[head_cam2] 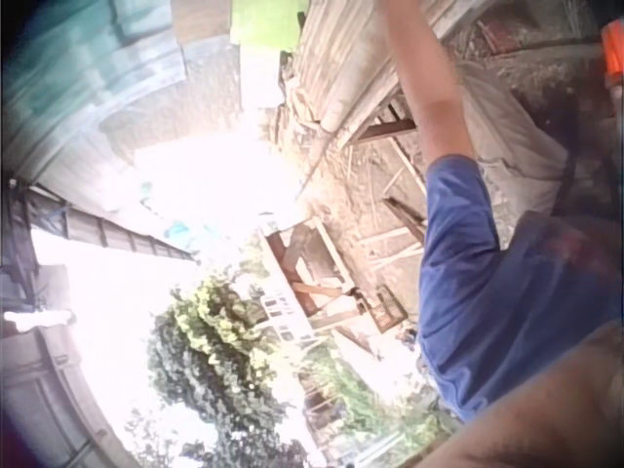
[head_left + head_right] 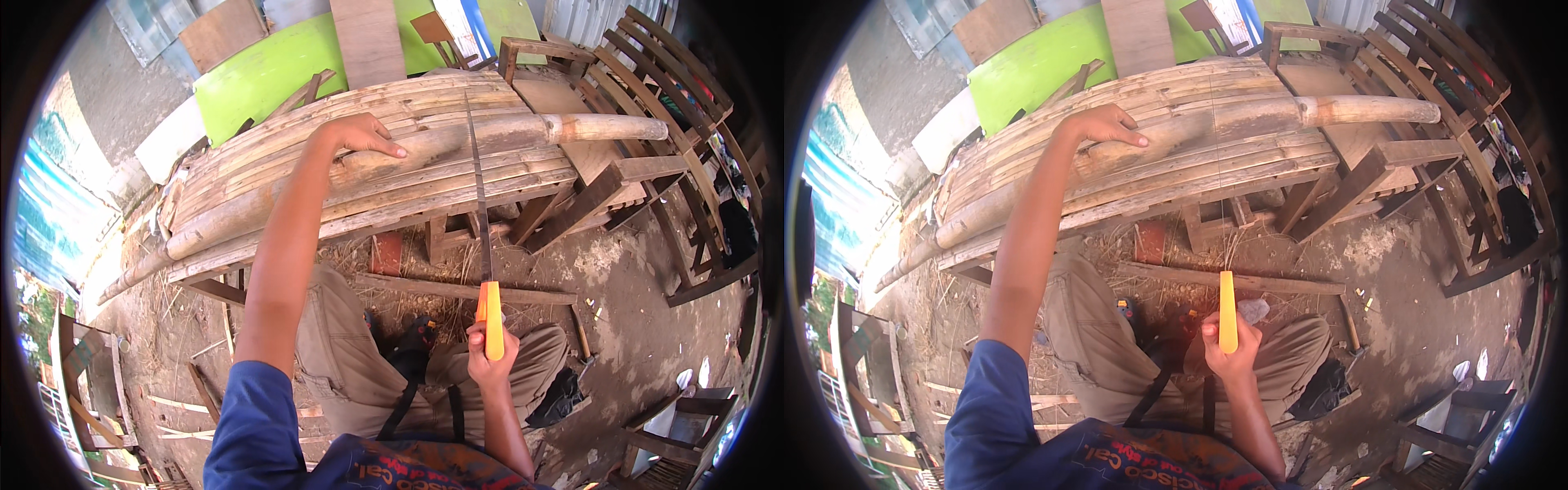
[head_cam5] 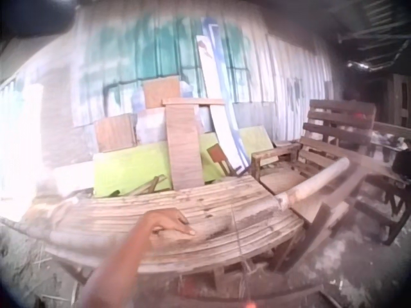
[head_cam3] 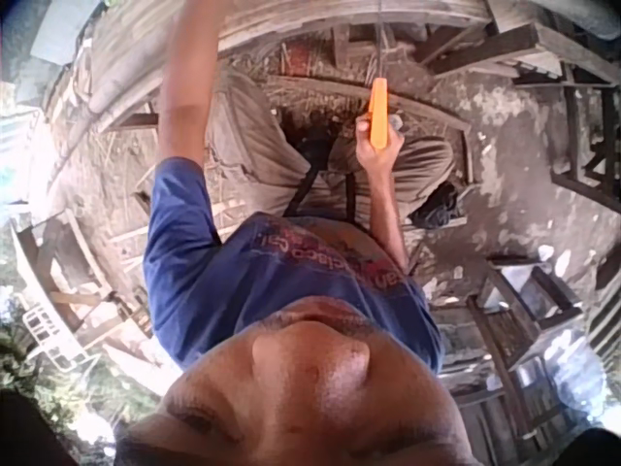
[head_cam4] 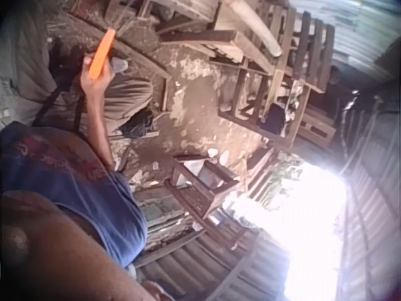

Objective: The person uses a hand saw to cut a bamboo pole placed on a wooden workbench. After completing the cut, the person picks up the cut bamboo piece and briefly inspects it.

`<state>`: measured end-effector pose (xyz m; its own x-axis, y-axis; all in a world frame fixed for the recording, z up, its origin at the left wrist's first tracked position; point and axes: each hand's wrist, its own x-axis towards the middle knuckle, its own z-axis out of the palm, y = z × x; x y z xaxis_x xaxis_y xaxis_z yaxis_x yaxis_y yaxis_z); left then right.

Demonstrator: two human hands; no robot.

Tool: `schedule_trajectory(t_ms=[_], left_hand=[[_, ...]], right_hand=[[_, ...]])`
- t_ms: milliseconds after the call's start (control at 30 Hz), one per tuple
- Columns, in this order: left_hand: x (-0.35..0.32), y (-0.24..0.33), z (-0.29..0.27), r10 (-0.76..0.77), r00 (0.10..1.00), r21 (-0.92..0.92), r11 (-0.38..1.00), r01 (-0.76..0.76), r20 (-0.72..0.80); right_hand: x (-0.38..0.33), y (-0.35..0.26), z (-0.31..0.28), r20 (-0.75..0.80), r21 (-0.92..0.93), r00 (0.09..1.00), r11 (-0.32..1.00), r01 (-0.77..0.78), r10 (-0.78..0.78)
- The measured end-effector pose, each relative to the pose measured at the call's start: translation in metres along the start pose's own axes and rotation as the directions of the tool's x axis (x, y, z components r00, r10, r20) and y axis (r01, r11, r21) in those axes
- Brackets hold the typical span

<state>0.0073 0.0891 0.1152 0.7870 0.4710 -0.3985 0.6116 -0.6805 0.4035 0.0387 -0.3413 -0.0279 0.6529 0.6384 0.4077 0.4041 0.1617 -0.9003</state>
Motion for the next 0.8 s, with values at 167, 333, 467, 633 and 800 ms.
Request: schedule_trajectory(t_ms=[167, 333, 467, 633, 800], left_hand=[[-0.008, 0.004, 0.002, -0.018, 0.996, 0.019, 1.0, 0.02, -0.091], [-0.011, 0.017, 0.02, 0.065, 0.987, 0.072, 0.996, -0.055, -0.147], [-0.015, 0.019, 0.062, 0.041, 0.936, 0.241, 0.969, 0.047, -0.349], [-0.032, 0.036, 0.069, 0.006, 0.939, 0.276, 0.957, 0.095, -0.343], [-0.034, 0.038, 0.085, 0.03, 0.894, 0.304, 0.945, 0.12, -0.448]], right_hand=[[0.01, 0.014, -0.004, -0.014, -0.012, 1.0, 1.0, -0.009, 0.009], [0.002, 0.016, -0.001, -0.049, -0.027, 0.999, 0.999, -0.017, 0.016], [-0.026, 0.031, 0.002, -0.173, 0.002, 0.982, 0.997, -0.081, 0.08], [-0.041, 0.04, 0.006, -0.17, 0.152, 0.98, 0.985, -0.076, 0.102], [-0.055, 0.029, 0.015, -0.18, 0.187, 0.969, 0.973, -0.134, 0.168]])
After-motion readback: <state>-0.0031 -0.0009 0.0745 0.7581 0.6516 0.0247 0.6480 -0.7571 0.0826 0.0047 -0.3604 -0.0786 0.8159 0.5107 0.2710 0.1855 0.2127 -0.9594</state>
